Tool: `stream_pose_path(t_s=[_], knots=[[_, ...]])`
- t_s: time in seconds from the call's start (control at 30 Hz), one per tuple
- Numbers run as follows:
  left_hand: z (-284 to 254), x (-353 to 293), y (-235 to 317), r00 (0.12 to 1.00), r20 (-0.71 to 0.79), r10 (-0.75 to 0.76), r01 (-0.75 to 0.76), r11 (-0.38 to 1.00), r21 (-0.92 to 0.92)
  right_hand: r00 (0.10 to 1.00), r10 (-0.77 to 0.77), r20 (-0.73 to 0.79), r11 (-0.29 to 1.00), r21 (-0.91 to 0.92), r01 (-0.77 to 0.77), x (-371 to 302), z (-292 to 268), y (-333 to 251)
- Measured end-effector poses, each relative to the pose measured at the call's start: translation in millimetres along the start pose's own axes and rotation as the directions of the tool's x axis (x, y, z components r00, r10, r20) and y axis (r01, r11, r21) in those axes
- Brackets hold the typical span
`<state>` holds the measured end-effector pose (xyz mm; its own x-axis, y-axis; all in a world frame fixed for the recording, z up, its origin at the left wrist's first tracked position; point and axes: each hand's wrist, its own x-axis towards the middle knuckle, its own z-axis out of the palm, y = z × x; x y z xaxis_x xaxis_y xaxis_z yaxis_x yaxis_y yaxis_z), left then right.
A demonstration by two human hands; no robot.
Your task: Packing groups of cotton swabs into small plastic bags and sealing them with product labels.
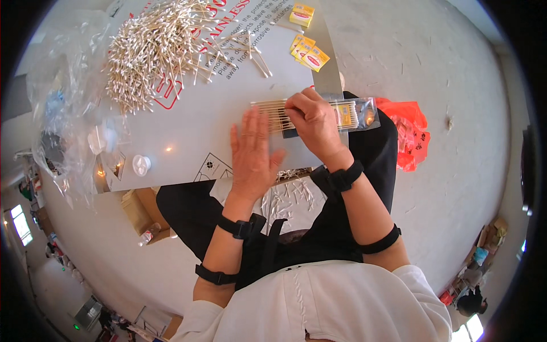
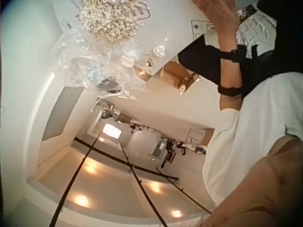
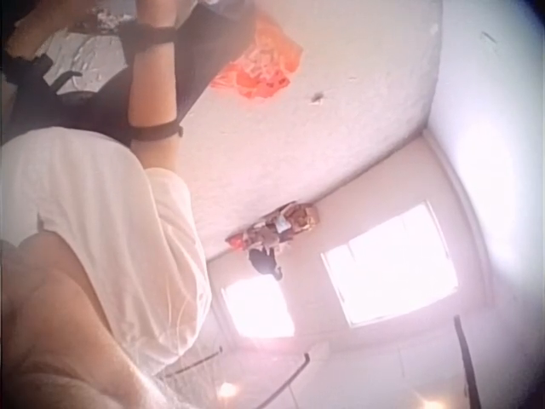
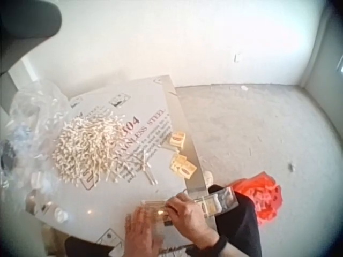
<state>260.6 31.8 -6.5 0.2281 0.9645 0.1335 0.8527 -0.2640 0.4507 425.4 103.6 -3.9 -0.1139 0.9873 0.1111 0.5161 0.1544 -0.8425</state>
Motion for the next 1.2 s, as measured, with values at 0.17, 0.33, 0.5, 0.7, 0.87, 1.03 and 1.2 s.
stream_pose_path(t_s=[0.17,0.33,0.5,0.7,0.87,1.03,1.2], knots=[[1.0,-3.0,-27.7,0.973,-0.209,-0.100,0.065,0.984,-0.165,0.957,-0.254,0.140,0.937,-0.211,0.280,15.4,-0.4,3.3],[1.5,-5.0,-31.6,0.975,-0.202,-0.096,0.070,0.989,-0.133,0.918,-0.330,0.220,0.875,-0.292,0.385,24.2,2.7,4.4],[1.7,-3.2,-31.3,0.970,-0.222,-0.102,0.071,0.988,-0.140,0.897,-0.336,0.287,0.847,-0.324,0.421,29.5,-0.5,4.7],[-0.3,-6.2,-38.0,0.955,-0.242,-0.173,0.076,0.929,-0.361,0.893,-0.393,0.218,0.882,-0.187,0.434,21.4,-18.8,-11.8],[-4.9,-5.0,-46.9,0.942,-0.240,-0.235,0.078,0.848,-0.524,0.856,-0.419,0.303,0.880,-0.096,0.465,-24.7,-25.5,-20.1],[-14.5,7.2,-33.8,0.951,-0.237,-0.197,0.072,0.889,-0.453,0.959,-0.246,0.138,0.968,0.075,0.237,-48.6,-9.4,-4.6],[-5.3,6.0,-10.0,0.962,-0.041,-0.270,0.209,0.824,-0.527,0.994,0.106,-0.005,0.939,0.329,-0.098,-55.1,-2.8,-2.9]])
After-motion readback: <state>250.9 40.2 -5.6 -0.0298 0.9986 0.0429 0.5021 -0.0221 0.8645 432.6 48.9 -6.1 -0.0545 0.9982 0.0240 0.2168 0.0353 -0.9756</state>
